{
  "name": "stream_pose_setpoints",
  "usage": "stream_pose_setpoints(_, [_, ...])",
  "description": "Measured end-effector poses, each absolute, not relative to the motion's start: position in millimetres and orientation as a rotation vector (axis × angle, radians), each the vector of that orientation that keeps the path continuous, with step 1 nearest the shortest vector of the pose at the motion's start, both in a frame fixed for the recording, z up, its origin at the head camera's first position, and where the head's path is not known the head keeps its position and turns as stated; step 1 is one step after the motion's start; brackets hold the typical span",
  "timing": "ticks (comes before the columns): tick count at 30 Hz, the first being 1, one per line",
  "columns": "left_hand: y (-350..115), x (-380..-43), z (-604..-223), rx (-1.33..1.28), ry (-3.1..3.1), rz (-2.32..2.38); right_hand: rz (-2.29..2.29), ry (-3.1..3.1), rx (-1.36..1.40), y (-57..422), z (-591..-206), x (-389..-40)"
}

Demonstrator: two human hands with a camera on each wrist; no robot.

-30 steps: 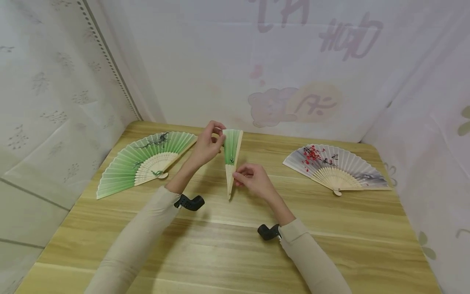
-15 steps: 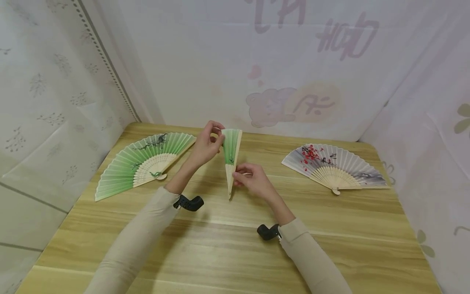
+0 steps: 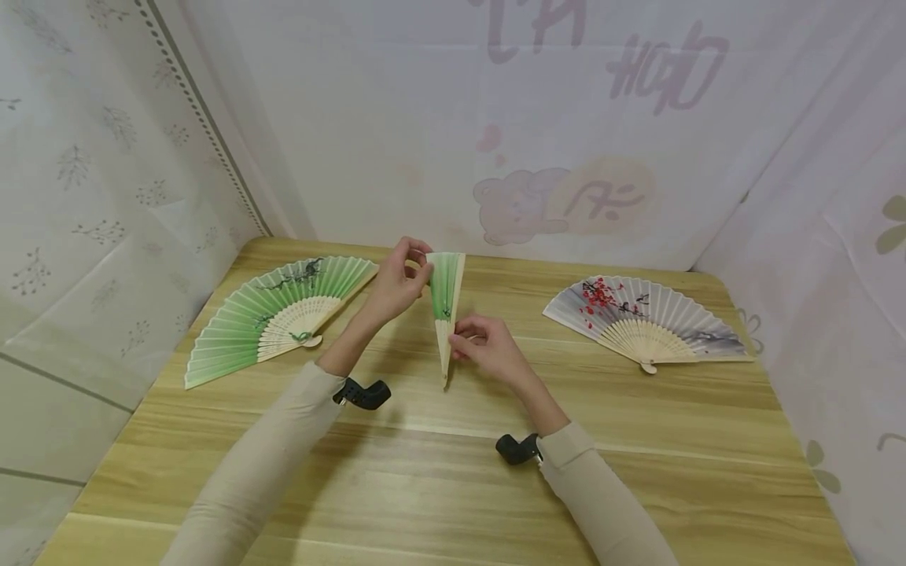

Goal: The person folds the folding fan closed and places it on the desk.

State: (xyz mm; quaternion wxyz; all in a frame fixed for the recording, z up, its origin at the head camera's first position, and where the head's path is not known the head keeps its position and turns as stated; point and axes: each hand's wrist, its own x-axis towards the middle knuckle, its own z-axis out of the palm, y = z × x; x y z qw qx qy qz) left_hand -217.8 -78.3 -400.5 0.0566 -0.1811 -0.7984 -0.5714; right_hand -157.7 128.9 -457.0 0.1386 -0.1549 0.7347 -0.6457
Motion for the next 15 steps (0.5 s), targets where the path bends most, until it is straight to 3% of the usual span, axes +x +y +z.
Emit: stream_pose_setpoints(15, [-84.6, -216.5, -401.4, -0.646, -2.463, -1.766, -1.884, 2.124, -0.542, 133.0, -459.2, -156.9])
